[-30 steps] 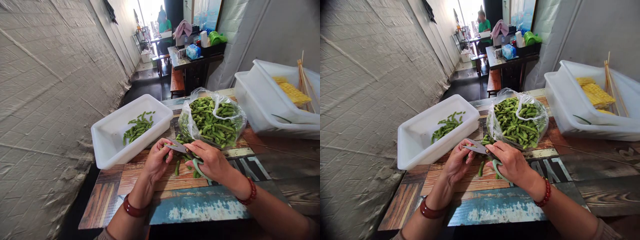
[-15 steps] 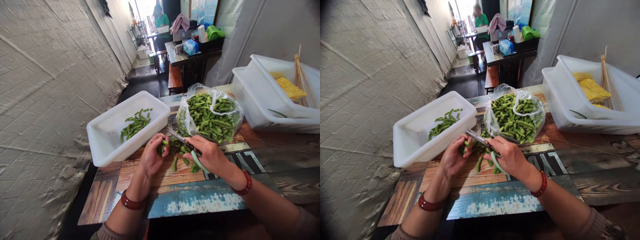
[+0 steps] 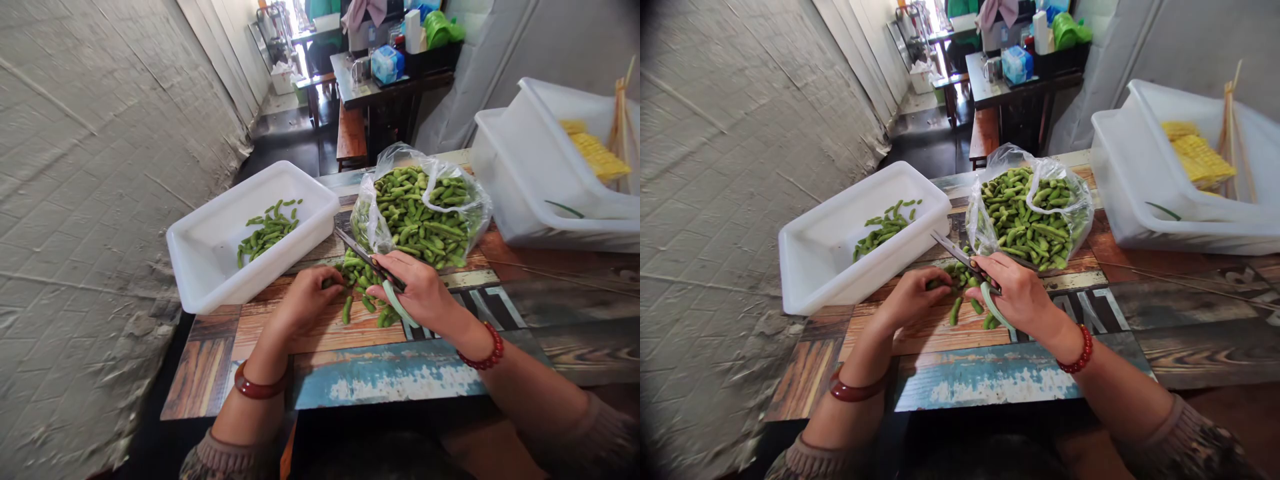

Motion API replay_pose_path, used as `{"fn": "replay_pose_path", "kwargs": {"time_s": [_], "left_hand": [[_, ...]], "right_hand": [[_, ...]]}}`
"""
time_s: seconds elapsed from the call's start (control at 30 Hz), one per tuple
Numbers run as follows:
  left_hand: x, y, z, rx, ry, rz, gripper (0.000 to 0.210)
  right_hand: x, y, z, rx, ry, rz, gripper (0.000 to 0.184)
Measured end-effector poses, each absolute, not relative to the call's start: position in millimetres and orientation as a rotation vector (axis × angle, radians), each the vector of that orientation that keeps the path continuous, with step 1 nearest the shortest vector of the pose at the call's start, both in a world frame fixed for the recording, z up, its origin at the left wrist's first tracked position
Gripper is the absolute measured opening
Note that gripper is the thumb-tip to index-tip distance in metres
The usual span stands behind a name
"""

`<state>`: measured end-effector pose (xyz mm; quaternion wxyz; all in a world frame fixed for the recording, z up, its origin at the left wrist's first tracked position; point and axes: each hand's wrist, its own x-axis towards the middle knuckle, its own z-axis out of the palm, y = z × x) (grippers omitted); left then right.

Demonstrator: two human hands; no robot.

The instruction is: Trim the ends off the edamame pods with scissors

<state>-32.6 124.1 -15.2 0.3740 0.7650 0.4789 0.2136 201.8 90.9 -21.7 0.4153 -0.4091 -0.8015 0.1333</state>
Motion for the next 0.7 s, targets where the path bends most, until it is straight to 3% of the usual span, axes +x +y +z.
{"fn": "replay_pose_path", "kwargs": {"time_s": [0.13,0.27,0.4,0.7], "left_hand": [[-30.9,123.8,-18.6,2.142,1.226,0.358,0.019],[-26.7,122.4,-17.5,2.187,1.232,0.312,0.011],[-22.5,120.6,-13.0,1.958,1.197,0.535,0.004],[-18.0,113.1,-5.6,1.127,0.998,0.972,0.027]], "right_hand": [[201.7,90.5,-21.7,-1.037,-2.016,0.364,0.035],[200.8,89.7,-22.6,-1.046,-2.01,0.373,0.037],[200.2,89.7,-22.8,-1.041,-2.002,0.372,0.034],[199.3,88.4,-22.7,-1.038,-2.03,0.414,0.042]]}}
